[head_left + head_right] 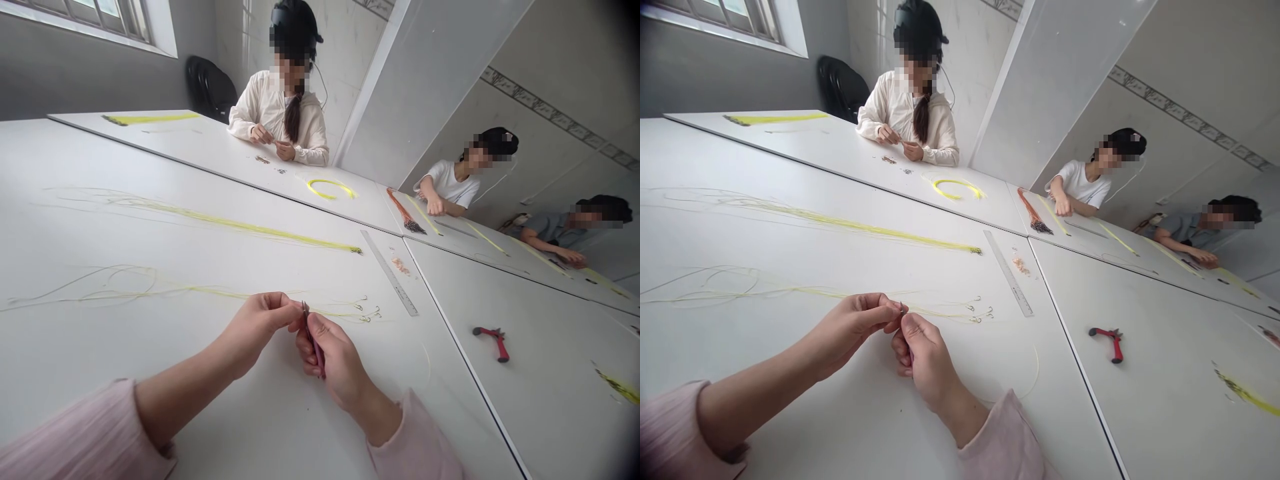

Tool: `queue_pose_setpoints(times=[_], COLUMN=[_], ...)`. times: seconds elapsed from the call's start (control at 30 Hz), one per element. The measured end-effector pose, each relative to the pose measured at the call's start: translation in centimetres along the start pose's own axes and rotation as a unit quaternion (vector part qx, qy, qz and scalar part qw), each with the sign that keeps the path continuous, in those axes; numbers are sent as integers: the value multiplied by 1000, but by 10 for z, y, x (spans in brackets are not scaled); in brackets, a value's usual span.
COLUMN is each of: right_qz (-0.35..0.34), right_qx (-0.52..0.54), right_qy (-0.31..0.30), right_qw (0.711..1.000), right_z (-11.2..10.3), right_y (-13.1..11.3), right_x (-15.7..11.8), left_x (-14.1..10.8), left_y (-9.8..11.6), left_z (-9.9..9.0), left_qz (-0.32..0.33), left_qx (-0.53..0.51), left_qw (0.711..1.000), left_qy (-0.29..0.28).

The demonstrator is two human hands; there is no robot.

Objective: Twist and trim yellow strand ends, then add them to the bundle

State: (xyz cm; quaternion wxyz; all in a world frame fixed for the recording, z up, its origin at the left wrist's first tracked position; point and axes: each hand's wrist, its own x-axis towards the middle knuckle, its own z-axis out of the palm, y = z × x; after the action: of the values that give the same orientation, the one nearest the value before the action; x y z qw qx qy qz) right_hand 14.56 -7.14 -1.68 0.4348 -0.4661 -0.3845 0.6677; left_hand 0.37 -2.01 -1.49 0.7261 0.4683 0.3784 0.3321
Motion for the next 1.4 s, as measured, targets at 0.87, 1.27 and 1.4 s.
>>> queue_pose_setpoints(times=[0.87, 1.27, 1.4], right_qz=[27, 37, 34], right_qx=[1, -10, -19], right_qy=[12, 12, 7], right_qw=[1000, 999, 999], right_z=[-2, -3, -3], right_y=[3, 2, 3], right_x=[2, 2, 2], left_x=[-1, -3, -2], left_y=[6, 10, 10], left_z=[0, 0, 0], left_qz=[-11, -25, -24], left_qx=[27, 30, 30], left_qw=[1000, 999, 999], left_qy=[0, 1, 5])
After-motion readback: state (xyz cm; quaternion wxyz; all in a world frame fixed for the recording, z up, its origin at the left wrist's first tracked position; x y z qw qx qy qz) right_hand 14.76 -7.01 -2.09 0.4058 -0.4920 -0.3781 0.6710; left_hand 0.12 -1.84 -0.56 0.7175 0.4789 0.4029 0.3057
